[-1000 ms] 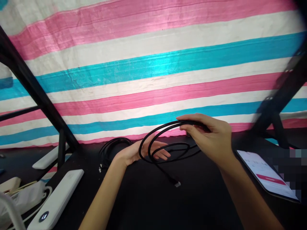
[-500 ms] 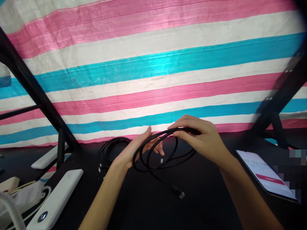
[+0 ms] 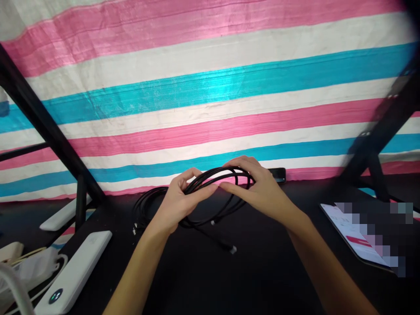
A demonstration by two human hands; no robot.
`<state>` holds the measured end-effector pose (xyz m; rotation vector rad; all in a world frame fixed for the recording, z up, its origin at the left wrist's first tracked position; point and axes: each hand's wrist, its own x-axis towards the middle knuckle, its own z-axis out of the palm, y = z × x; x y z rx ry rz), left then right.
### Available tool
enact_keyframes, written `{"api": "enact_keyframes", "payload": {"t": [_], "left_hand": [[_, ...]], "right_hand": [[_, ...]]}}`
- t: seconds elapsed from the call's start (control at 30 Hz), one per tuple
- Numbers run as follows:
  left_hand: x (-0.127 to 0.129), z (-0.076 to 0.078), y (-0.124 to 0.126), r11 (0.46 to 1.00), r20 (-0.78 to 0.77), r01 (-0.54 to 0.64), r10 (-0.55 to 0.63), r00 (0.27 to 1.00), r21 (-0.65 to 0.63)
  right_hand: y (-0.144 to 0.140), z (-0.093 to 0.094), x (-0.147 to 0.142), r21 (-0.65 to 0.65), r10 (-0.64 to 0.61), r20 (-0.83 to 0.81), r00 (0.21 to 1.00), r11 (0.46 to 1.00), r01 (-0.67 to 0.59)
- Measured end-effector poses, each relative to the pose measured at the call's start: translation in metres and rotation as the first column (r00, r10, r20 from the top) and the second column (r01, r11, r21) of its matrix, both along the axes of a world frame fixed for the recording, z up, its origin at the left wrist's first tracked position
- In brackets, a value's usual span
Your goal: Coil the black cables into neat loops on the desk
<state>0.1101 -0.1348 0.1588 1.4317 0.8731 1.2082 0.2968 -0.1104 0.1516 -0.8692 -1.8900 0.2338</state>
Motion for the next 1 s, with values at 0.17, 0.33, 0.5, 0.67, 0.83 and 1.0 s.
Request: {"api": "enact_keyframes", "payload": {"t": [0.17,0.33,0.5,0.67,0.83,1.0], "left_hand": [[-0.007,0.004,-0.001,0.979,0.039,-0.163,0.16,0.986,0.118],[-0.014,0.003,0.006,0.921,0.244,-0.35,0.305,0.921,0.171],[-0.016,0.001,0.015,0.929,0.381,-0.355,0.291,0.878,0.109],[-0.009,-0.003,0.016,0.971,0.395,-0.239,0.213,0.893,0.017],[0.012,-0.012,0.014,0.988,0.488,-0.108,0.147,0.861,-0.107],[0.035,-0.024,0.011,0.975,0.49,-0.136,0.208,0.847,-0.178]], "right_hand": [[0.003,-0.003,-0.004,-0.301,0.081,-0.17,0.982,0.945,-0.13],[-0.002,0.001,-0.008,-0.425,0.299,-0.558,0.774,0.699,-0.576],[-0.001,0.004,-0.009,-0.394,0.279,-0.744,0.607,0.55,-0.737],[0.003,0.007,-0.007,-0.37,0.164,-0.841,0.515,0.521,-0.77],[0.007,0.008,-0.004,-0.249,0.049,-0.937,0.347,0.602,-0.759],[0.003,0.004,-0.014,-0.106,-0.056,-0.994,0.092,0.649,-0.754]]}}
